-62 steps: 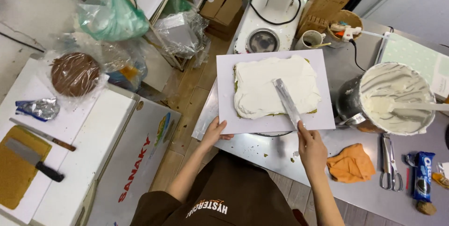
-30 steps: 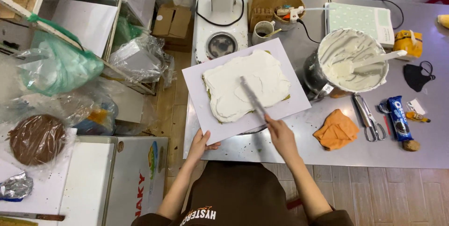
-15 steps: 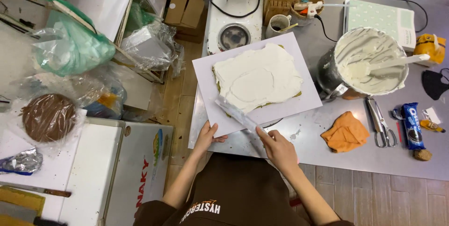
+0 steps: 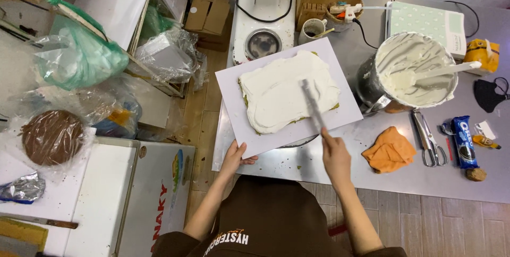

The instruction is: Spreading and smoothing frosting on cake layers using a spatula in a kitchen environment.

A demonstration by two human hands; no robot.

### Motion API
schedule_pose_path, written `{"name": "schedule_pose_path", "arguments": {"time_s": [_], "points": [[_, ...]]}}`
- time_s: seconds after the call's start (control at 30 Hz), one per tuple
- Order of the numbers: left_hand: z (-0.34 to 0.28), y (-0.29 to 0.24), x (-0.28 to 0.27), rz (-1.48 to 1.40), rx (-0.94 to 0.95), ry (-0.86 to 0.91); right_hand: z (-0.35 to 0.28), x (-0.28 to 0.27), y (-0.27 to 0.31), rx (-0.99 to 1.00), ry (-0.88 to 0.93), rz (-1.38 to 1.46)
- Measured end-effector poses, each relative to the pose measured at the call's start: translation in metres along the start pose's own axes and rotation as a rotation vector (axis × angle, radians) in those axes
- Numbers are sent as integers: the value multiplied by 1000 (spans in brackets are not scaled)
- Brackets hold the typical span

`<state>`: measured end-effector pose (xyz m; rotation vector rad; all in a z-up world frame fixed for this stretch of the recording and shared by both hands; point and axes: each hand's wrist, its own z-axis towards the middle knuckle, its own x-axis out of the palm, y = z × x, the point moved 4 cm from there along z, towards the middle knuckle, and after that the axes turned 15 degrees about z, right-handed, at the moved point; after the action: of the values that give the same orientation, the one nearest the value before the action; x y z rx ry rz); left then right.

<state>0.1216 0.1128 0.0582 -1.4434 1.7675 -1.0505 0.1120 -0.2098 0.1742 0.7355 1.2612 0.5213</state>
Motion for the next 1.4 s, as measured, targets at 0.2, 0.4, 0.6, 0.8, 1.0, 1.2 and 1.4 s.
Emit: {"name": "schedule_pose_path", "arguments": {"time_s": [0.2,0.4,0.6,0.8,1.0,1.2,1.4], "points": [[6,8,-4,42,-3,7,-5,11,12,-26,227,199],[7,13,-5,27,7,-25,19,-9,-31,79,59,77],[-9,71,6,27,-56,-255,24,-56,-11,219,385,544],[10,126,119,508,-145,118,137,-276,-45,-57,138,-94],[17,-164,276,908,712,-7,257,-304,-88,-416,105,-1086],[104,-215,355,1132,839,-393,334,-195,-189,-249,522,-1035],[128,-204,375,1180,773,-380,319,-159,-250,-345,497,-672]]}}
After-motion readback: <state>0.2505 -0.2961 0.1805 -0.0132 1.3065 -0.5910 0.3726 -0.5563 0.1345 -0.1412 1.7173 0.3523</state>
